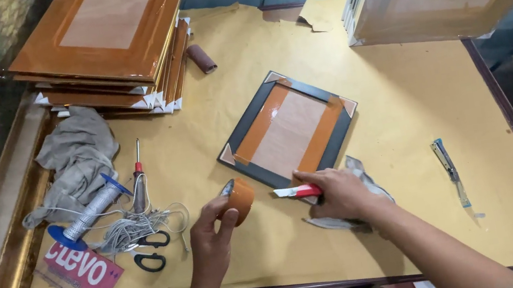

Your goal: Applying adhesive tape to the back of a picture frame and trimming the excess with a utility knife.

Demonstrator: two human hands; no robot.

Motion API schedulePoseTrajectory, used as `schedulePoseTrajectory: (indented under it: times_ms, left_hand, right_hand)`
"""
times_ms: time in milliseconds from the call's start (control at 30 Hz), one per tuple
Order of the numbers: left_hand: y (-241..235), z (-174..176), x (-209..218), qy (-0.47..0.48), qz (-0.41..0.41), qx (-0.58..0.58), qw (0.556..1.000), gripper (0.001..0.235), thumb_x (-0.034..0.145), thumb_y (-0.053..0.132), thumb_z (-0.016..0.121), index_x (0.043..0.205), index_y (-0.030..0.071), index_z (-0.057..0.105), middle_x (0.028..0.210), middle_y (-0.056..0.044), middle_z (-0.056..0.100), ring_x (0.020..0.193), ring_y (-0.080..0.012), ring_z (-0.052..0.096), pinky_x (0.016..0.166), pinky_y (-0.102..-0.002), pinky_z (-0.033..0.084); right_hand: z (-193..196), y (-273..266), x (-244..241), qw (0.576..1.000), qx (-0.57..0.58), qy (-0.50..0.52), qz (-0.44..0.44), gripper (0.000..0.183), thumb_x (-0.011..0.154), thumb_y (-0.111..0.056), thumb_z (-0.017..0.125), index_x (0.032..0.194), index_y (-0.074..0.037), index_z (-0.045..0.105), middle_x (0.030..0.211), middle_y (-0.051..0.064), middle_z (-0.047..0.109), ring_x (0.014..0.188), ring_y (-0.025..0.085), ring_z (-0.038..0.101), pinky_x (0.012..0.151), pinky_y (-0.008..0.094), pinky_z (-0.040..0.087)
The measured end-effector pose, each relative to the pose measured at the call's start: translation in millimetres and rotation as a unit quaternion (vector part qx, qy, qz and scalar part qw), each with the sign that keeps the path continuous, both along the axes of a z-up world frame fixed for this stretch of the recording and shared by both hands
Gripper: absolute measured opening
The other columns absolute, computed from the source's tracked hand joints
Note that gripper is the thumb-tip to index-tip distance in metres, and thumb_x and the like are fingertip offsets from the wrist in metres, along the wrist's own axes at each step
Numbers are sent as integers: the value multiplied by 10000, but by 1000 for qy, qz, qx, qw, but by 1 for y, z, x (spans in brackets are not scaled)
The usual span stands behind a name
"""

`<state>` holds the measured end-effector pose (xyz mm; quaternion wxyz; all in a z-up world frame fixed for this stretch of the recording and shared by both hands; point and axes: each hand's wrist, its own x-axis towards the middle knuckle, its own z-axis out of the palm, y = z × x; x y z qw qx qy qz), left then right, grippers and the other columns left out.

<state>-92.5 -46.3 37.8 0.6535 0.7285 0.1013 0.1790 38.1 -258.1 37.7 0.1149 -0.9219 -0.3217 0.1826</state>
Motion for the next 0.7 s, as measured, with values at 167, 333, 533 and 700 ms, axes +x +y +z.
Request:
schedulePoseTrajectory:
  times_ms: [167,333,533,700]
  left_hand:
    - [-18,-7,21,42,-8,-2,999,258,774,259,589,946,76,649,905,-19,616,806,-120,548,700,-262,485]
    - [-30,-14,47,114,-24,-5,993,216,790,274,562,875,90,637,773,-8,500,719,-106,497,676,-250,452]
    - [-13,-12,92,136,-21,-176,975,539,777,301,494,1265,82,431,1412,21,339,1061,-81,491,858,-213,369]
    - [-28,-46,102,166,-25,-247,954,515,812,257,479,1284,56,427,1292,-48,472,1155,-80,440,959,-191,325]
  right_hand:
    - [30,-47,10,953,63,154,-252,553,732,-365,551,1249,-229,411,1092,70,585,930,219,549,796,345,408]
    - [8,-88,25,894,1,151,-421,374,872,-328,320,1173,-115,386,1039,134,557,868,279,525,691,379,368]
    - [-19,-94,29,916,-41,-23,-398,399,836,-289,385,1211,-159,430,1251,103,373,1121,311,328,892,515,297]
    - [12,-54,9,936,55,19,-348,444,824,-222,319,1240,-232,473,1060,25,619,974,238,524,824,425,295]
